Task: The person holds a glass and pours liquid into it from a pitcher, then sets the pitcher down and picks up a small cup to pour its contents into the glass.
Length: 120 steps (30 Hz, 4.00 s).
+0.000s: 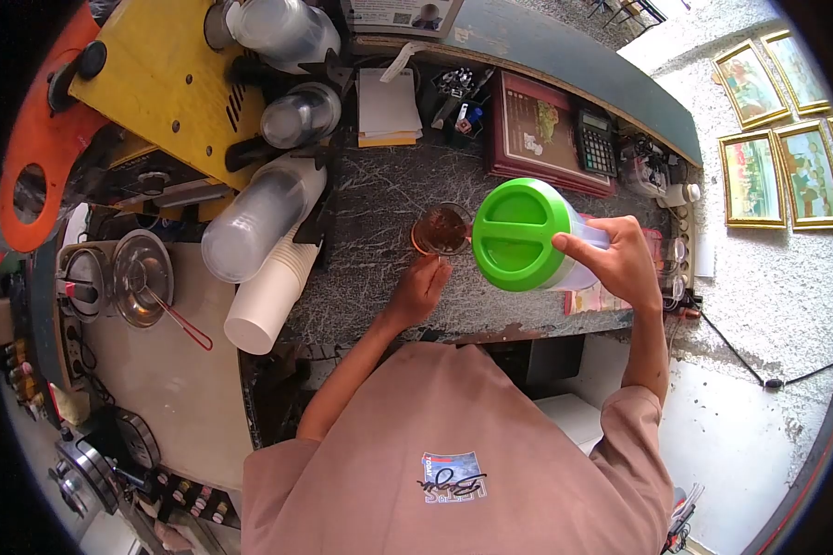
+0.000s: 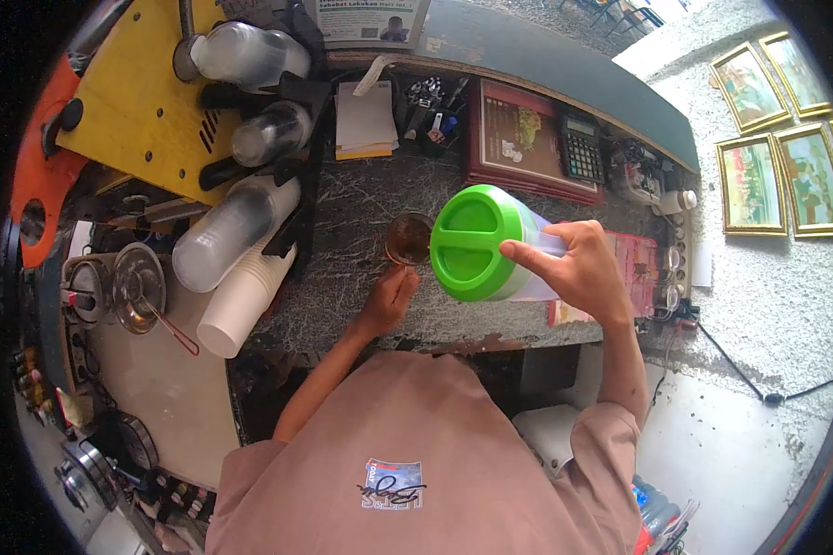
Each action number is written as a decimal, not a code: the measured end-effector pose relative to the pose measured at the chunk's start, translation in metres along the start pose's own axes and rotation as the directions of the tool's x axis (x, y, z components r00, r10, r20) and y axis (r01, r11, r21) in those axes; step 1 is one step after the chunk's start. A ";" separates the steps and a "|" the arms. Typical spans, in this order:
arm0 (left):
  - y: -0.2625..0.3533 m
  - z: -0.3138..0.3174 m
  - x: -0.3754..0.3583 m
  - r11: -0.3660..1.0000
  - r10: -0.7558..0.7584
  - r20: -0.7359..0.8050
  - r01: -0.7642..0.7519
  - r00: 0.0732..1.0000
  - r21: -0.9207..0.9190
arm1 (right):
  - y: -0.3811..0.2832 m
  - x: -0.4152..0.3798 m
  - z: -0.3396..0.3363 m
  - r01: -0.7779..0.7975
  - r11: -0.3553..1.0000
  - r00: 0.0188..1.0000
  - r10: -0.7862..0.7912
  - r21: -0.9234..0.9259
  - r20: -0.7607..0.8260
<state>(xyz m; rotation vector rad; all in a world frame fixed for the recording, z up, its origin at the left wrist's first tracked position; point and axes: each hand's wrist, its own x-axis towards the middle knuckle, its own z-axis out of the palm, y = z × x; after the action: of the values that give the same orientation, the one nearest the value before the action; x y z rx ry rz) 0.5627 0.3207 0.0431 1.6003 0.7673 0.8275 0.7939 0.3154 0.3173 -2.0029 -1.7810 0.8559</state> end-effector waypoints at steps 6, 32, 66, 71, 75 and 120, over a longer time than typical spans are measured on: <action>0.003 -0.001 0.001 0.999 0.035 -0.016 -0.034 0.999 0.014 | 0.003 0.000 0.002 0.005 1.000 1.000 -0.005 -0.006 0.000; -0.005 0.003 0.000 0.999 0.040 -0.028 -0.040 0.999 -0.005 | 0.017 -0.007 0.016 -0.090 0.986 0.995 0.095 0.141 -0.033; -0.017 0.010 -0.004 0.999 0.035 -0.063 -0.036 0.997 -0.011 | 0.249 -0.041 0.041 0.545 0.572 0.072 0.697 0.613 -0.714; -0.016 0.012 -0.005 1.000 -0.002 -0.076 -0.001 0.997 -0.030 | 0.253 -0.042 0.044 0.391 0.626 0.033 0.724 0.675 -0.689; -0.008 0.012 -0.003 0.999 -0.020 -0.078 0.017 0.997 -0.045 | 0.255 -0.041 0.051 0.280 0.692 -0.034 0.700 0.666 -0.713; 0.001 -0.076 -0.017 0.968 -0.199 -0.515 0.248 0.834 0.028 | 0.030 0.126 0.284 0.330 0.909 0.931 -0.269 0.254 -0.247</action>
<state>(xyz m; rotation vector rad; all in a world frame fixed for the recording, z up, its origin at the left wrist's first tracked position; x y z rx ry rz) 0.4899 0.3467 0.0519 1.3418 1.3653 1.0691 0.6441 0.3916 0.0542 -1.5197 -1.6756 0.7312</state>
